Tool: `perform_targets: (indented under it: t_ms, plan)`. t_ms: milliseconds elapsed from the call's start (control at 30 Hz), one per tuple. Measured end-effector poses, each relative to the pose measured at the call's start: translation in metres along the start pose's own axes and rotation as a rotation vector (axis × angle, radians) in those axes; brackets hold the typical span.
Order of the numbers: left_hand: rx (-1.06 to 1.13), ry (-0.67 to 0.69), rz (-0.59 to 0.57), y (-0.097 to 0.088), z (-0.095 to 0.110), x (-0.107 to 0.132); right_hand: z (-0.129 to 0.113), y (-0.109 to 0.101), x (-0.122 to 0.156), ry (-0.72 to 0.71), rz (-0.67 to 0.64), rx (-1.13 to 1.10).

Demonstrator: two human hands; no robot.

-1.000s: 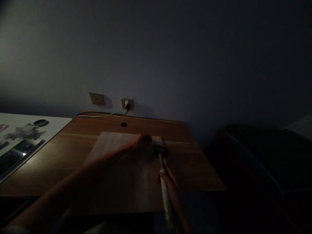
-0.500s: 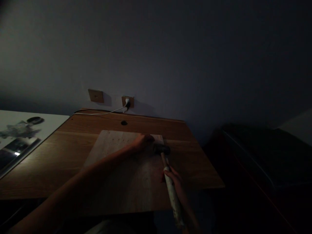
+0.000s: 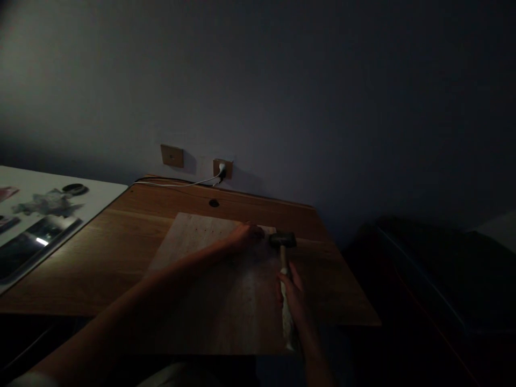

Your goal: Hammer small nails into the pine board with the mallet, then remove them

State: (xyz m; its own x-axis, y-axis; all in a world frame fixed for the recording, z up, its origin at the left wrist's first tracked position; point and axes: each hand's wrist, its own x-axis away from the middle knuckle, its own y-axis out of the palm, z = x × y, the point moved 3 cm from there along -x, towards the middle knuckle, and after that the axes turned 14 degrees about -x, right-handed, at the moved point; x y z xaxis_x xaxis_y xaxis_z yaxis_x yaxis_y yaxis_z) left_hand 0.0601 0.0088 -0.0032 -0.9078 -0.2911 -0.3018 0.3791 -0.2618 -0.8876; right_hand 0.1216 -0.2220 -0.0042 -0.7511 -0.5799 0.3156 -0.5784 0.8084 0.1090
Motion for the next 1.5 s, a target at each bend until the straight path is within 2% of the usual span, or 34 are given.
perform_targets:
  t_ms: [200,333,533,700,867,1167,1500]
  plan:
    - [0.080,-0.042,0.036,0.008,-0.002,0.000,-0.001,0.013,-0.001,-0.041,-0.063,0.015]
    - [0.113,-0.088,0.013,0.014,-0.006,-0.001,-0.005,0.016,0.003,-0.051,-0.078,-0.002]
    - [0.079,-0.076,0.014,0.008,-0.003,-0.001,-0.020,0.028,0.014,-0.060,-0.130,0.015]
    - [0.114,-0.090,0.020,0.003,-0.001,0.000,-0.020,0.036,0.019,-0.106,-0.096,0.050]
    - [0.120,-0.108,-0.021,-0.001,0.001,0.003,-0.013,0.039,0.020,-0.122,-0.109,0.130]
    - [0.079,-0.109,-0.001,0.001,-0.002,0.002,-0.006,0.035,0.016,-0.183,-0.094,0.142]
    - [0.134,-0.134,-0.041,-0.001,-0.001,0.003,-0.006,0.038,0.019,-0.139,-0.067,0.096]
